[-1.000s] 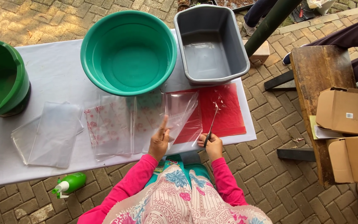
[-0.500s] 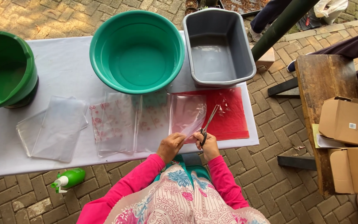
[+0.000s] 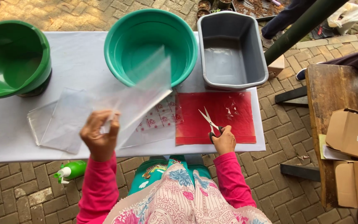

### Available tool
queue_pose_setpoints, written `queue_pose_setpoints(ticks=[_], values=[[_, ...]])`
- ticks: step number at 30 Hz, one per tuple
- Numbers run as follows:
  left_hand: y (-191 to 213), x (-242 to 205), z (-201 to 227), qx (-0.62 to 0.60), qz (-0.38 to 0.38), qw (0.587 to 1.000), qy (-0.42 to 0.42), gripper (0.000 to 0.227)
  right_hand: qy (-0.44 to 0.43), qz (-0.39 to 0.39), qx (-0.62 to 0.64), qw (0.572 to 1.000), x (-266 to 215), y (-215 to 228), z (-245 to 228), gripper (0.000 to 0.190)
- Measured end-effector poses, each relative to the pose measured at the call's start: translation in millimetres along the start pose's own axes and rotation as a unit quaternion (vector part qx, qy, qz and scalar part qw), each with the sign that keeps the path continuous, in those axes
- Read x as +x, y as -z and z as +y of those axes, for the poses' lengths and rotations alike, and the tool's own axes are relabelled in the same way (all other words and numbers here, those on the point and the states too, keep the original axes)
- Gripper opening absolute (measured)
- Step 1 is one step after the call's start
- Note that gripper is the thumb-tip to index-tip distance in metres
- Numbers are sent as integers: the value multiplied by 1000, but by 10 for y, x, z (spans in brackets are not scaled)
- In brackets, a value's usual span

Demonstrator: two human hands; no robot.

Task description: Cutting and preparing clear plastic sleeves or bags using scissors at a work table.

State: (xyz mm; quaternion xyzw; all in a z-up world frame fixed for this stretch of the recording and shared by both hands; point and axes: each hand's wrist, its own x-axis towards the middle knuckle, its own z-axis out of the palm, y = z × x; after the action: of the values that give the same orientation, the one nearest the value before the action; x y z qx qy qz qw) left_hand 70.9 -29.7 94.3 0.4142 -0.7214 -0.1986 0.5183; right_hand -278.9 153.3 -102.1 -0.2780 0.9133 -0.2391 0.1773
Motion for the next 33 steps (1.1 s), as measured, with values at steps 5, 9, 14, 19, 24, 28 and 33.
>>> queue_pose_setpoints(ticks=[5, 9, 14, 19, 24, 28, 33], values=[[409, 143, 41, 8, 32, 997, -65, 11, 42, 7, -112, 993, 169, -92, 63, 71], [664, 109, -308, 84, 79, 987, -115, 10, 31, -74, -201, 976, 191, -73, 2, 80], [1022, 127, -91, 139, 100, 976, -131, 11, 97, -22, -142, 985, 249, -234, 41, 50], [1222, 47, -71, 142, 118, 973, -141, 10, 309, 42, 35, 950, 556, -474, -489, 25], [1345, -122, -181, 135, 133, 974, -121, 7, 397, 22, 105, 911, 1281, -1225, -971, 38], [1419, -256, -150, 150, 132, 971, -128, 11, 400, 43, 94, 911, 1648, -1689, -1214, 36], [1539, -391, -187, 175, 124, 972, -97, 11, 360, 30, 38, 932, 1798, -1915, -1308, 17]])
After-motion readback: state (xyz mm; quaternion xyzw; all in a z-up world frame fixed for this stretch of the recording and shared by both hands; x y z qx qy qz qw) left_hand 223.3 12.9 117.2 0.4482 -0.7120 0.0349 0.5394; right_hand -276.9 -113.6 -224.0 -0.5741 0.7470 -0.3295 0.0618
